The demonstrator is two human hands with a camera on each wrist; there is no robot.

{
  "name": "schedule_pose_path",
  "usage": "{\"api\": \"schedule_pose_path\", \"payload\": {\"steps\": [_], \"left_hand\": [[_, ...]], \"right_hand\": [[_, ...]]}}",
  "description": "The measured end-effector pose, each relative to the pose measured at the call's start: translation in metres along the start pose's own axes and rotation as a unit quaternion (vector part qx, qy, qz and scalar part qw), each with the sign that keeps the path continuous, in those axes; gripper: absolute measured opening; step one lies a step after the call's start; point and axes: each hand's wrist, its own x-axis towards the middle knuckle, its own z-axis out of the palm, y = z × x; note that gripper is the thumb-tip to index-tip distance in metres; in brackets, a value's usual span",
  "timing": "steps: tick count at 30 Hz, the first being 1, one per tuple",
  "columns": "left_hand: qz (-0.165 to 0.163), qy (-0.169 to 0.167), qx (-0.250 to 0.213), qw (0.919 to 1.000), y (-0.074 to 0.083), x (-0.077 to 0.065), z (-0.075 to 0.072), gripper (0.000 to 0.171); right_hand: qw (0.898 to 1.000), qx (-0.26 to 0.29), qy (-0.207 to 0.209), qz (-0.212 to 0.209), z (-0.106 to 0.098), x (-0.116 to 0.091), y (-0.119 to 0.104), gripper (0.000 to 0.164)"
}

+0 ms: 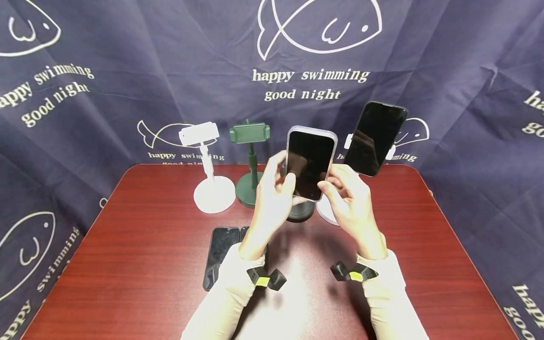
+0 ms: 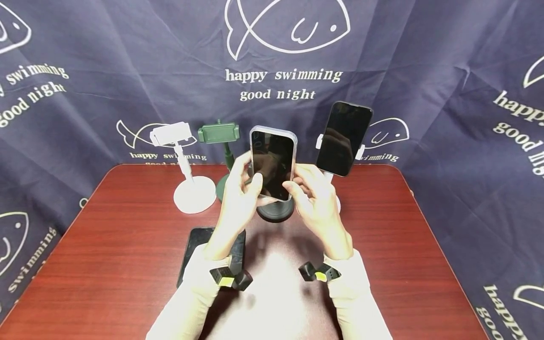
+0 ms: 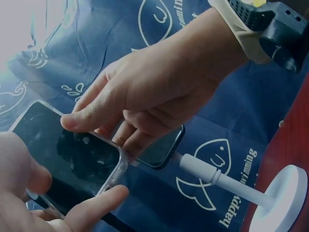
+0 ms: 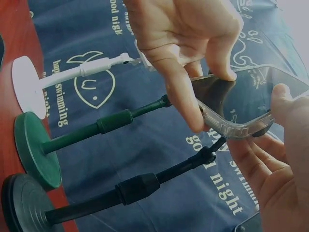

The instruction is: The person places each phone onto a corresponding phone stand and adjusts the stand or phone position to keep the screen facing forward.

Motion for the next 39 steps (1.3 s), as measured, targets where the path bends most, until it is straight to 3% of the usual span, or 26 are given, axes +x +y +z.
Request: {"api": "schedule_pose_path", "payload": {"steps": [3,11,19,23,28,31,35,39], "left_hand": [[0.017,0.004,0.024,0.9996,0.0,0.0006,-0.0008,0.037],[-0.024,-0.021,-0.067,0.9972,0.001,-0.0003,-0.0001,0.037],[-0.043,-0.019,-0.069,0.9966,0.0041,-0.001,-0.0027,0.035],[-0.045,-0.022,-0.088,0.9949,0.0048,-0.0008,-0.0036,0.035],[-0.039,-0.03,-0.111,0.9926,0.005,-0.0003,-0.0047,0.034],[-0.033,-0.038,-0.118,0.9918,0.0045,-0.0002,-0.005,0.034],[-0.032,-0.043,-0.121,0.9912,0.0043,0.0005,-0.0057,0.034],[-0.033,-0.044,-0.123,0.9909,0.0037,0.0008,-0.0071,0.034]], "right_hand": [[1.0,0.0,0.002,0.0,0.0004,-0.0001,0.0,0.034],[1.0,0.004,0.01,0.011,0.0021,-0.0014,0.0,0.035],[0.999,-0.005,-0.024,0.022,0.0032,-0.0033,0.0022,0.03],[0.998,0.023,-0.024,0.055,0.0047,-0.0055,0.0019,0.026],[0.989,0.052,-0.013,0.135,0.0063,-0.0053,-0.0009,0.026],[0.988,0.036,-0.001,0.152,0.0064,-0.0048,-0.0013,0.025],[0.994,-0.007,-0.011,0.108,0.004,-0.0051,0.0008,0.028],[0.999,-0.003,-0.037,0.034,0.001,-0.0032,0.0038,0.032]]}}
